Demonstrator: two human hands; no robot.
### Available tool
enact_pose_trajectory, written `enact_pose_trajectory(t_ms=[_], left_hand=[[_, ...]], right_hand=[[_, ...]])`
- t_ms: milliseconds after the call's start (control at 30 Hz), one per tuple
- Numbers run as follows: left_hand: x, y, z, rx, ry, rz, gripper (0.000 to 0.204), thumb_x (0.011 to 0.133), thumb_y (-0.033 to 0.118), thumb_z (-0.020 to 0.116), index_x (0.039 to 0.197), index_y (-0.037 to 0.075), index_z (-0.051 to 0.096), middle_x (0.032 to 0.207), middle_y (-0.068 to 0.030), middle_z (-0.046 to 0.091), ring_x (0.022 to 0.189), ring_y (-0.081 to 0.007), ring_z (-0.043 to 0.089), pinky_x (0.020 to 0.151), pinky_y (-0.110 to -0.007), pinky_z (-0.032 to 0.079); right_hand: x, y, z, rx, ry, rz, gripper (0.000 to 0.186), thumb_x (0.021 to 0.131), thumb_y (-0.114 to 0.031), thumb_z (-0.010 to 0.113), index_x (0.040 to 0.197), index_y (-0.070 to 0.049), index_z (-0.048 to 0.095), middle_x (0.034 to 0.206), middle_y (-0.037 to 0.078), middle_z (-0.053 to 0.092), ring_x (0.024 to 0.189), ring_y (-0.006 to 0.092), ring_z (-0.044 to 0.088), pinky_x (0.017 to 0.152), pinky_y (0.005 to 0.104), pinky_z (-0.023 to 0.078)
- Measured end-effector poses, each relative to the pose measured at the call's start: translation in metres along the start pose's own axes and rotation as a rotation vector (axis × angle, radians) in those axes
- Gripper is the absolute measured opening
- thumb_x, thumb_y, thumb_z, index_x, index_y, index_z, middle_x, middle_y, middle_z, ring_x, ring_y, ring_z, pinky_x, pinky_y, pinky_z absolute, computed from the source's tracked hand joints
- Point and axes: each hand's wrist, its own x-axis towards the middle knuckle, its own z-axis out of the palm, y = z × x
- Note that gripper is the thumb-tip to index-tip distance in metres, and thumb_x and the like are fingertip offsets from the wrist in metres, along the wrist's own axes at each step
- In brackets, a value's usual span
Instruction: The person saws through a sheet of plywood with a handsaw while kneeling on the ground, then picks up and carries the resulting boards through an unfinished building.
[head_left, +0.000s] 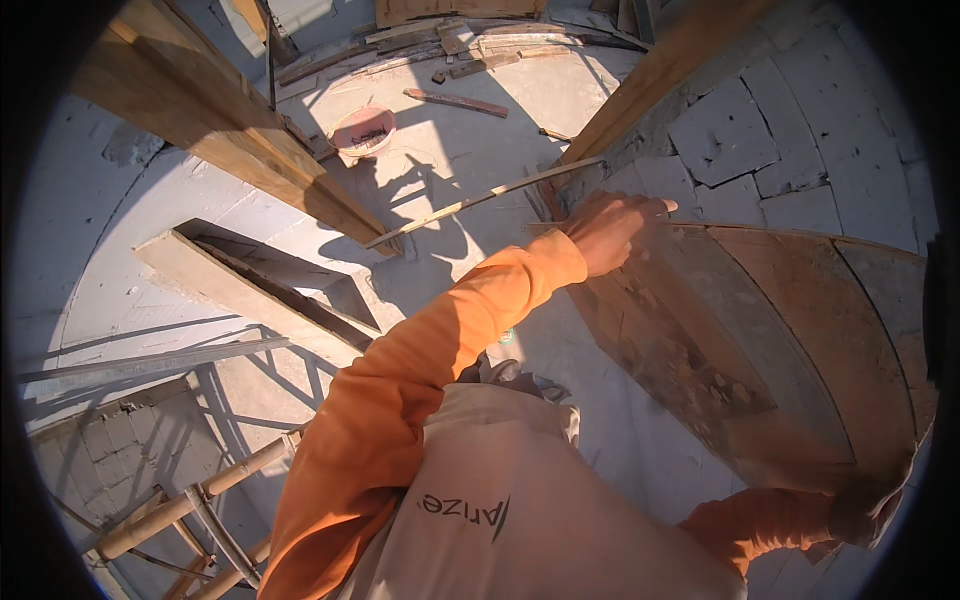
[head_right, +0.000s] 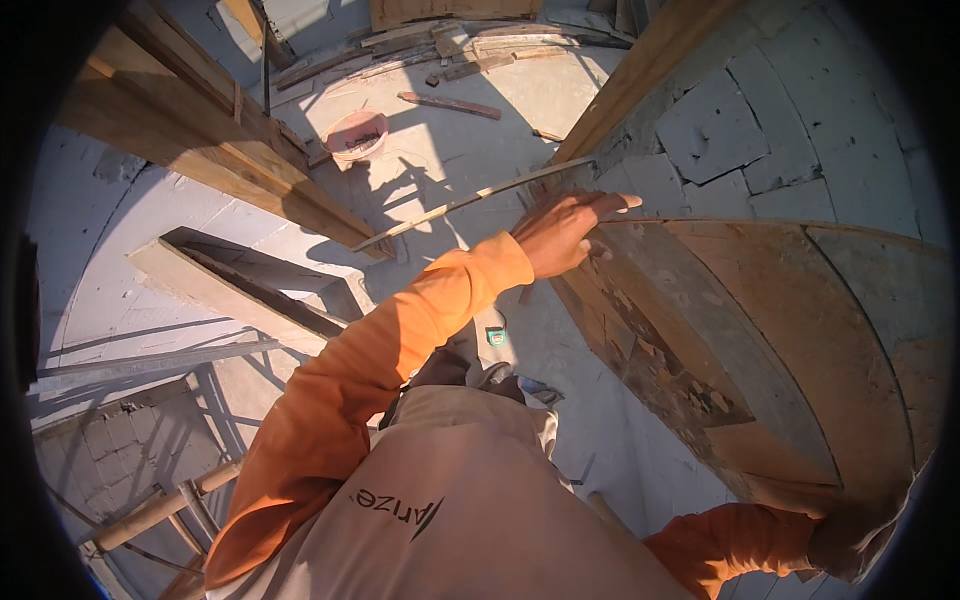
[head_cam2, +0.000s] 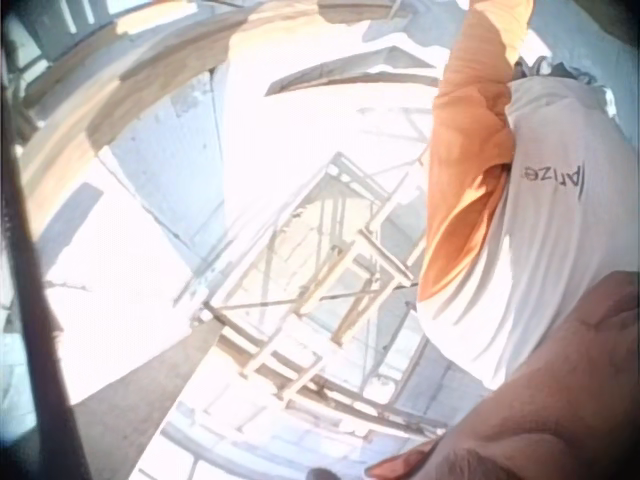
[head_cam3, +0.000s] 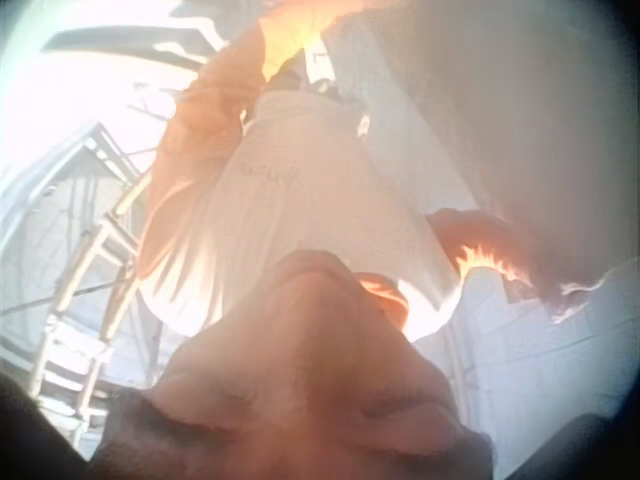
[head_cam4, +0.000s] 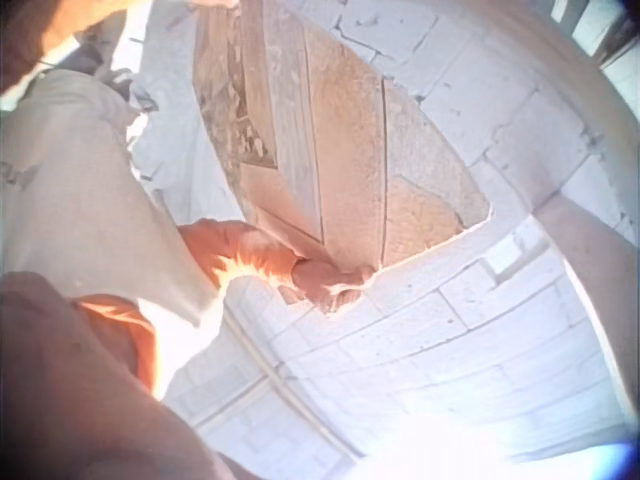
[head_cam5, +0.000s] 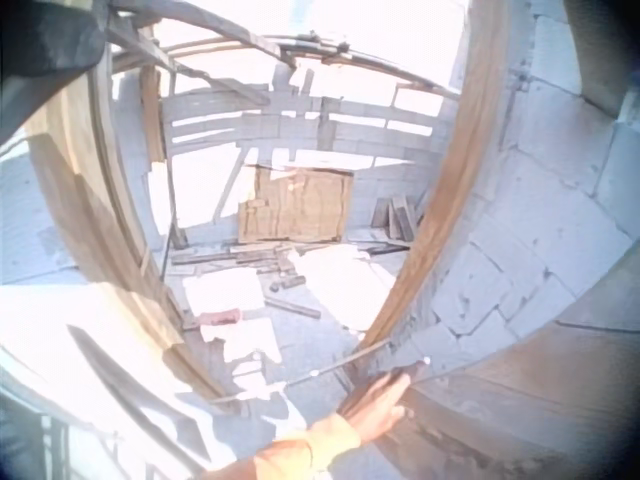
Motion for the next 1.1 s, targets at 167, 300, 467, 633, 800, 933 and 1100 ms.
enact_pose_trajectory(t_ms=[167, 300, 467, 633, 800, 933, 1100], left_hand=[[-0.083, -0.041, -0.039, -0.237, 0.037, -0.364, 0.067, 0.092, 0.022, 0.077, 0.15, 0.011, 0.047, 0.136, -0.0194, 0.065, 0.113, -0.0381, 0.068, 0.098, -0.045, 0.053], [-0.224, -0.105, -0.065, -0.226, 0.053, -0.731, 0.06, 0.093, 0.026, 0.078, 0.144, 0.006, 0.054, 0.126, -0.0222, 0.07, 0.108, -0.0339, 0.072, 0.093, -0.043, 0.056], [-0.375, -0.136, -0.076, -0.199, 0.036, -1.09, 0.056, 0.093, 0.028, 0.079, 0.137, 0.001, 0.057, 0.122, -0.0214, 0.072, 0.1, -0.0342, 0.075, 0.086, -0.04, 0.059], [-0.412, -0.141, -0.099, -0.033, -0.011, -1.156, 0.046, 0.091, 0.022, 0.078, 0.13, 0.002, 0.062, 0.121, -0.0201, 0.072, 0.104, -0.0356, 0.072, 0.092, -0.043, 0.056], [-0.379, -0.165, -0.102, -0.021, -0.055, -1.083, 0.046, 0.092, 0.022, 0.078, 0.13, 0.001, 0.063, 0.118, -0.0204, 0.073, 0.105, -0.0345, 0.072, 0.093, -0.042, 0.056], [-0.337, -0.191, -0.093, -0.14, -0.021, -1.171, 0.046, 0.093, 0.022, 0.077, 0.133, 0.002, 0.062, 0.119, -0.0202, 0.072, 0.106, -0.032, 0.072, 0.093, -0.04, 0.057], [-0.278, -0.214, -0.079, -0.128, -0.105, -1.205, 0.047, 0.093, 0.021, 0.078, 0.133, 0.002, 0.062, 0.118, -0.0197, 0.073, 0.104, -0.031, 0.074, 0.091, -0.04, 0.058]], right_hand=[[-0.007, 0.018, 0.051, -0.388, -0.105, 0.158, 0.056, 0.083, -0.062, 0.079, 0.091, -0.006, 0.084, 0.085, -0.001, 0.078, 0.08, 0.0156, 0.07, 0.077, 0.0279, 0.056], [-0.059, -0.005, 0.113, -0.578, -0.24, 0.25, 0.07, 0.073, -0.081, 0.073, 0.095, -0.016, 0.085, 0.088, -0.007, 0.078, 0.09, 0.0147, 0.069, 0.083, 0.0326, 0.053], [-0.11, -0.002, 0.163, -0.63, -0.376, 0.035, 0.075, 0.07, -0.086, 0.071, 0.093, -0.016, 0.085, 0.091, -0.005, 0.079, 0.092, 0.0162, 0.07, 0.088, 0.0295, 0.05], [-0.15, -0.001, 0.196, -0.489, -0.341, -0.068, 0.058, 0.074, -0.069, 0.083, 0.079, -0.012, 0.083, 0.072, -0.003, 0.077, 0.067, 0.0143, 0.07, 0.069, 0.0269, 0.053], [-0.179, -0.015, 0.224, -0.674, -0.409, -0.097, 0.055, 0.074, -0.067, 0.084, 0.075, -0.012, 0.082, 0.067, -0.001, 0.075, 0.061, 0.0134, 0.068, 0.065, 0.0279, 0.053], [-0.194, -0.019, 0.257, -0.723, -0.501, -0.014, 0.056, 0.075, -0.069, 0.082, 0.072, -0.013, 0.081, 0.065, -0.002, 0.073, 0.062, 0.0132, 0.068, 0.064, 0.0296, 0.052], [-0.197, 0.016, 0.329, -0.741, -0.564, 0.064, 0.059, 0.077, -0.073, 0.078, 0.08, -0.014, 0.082, 0.066, -0.003, 0.072, 0.063, 0.0168, 0.068, 0.063, 0.0341, 0.051]])
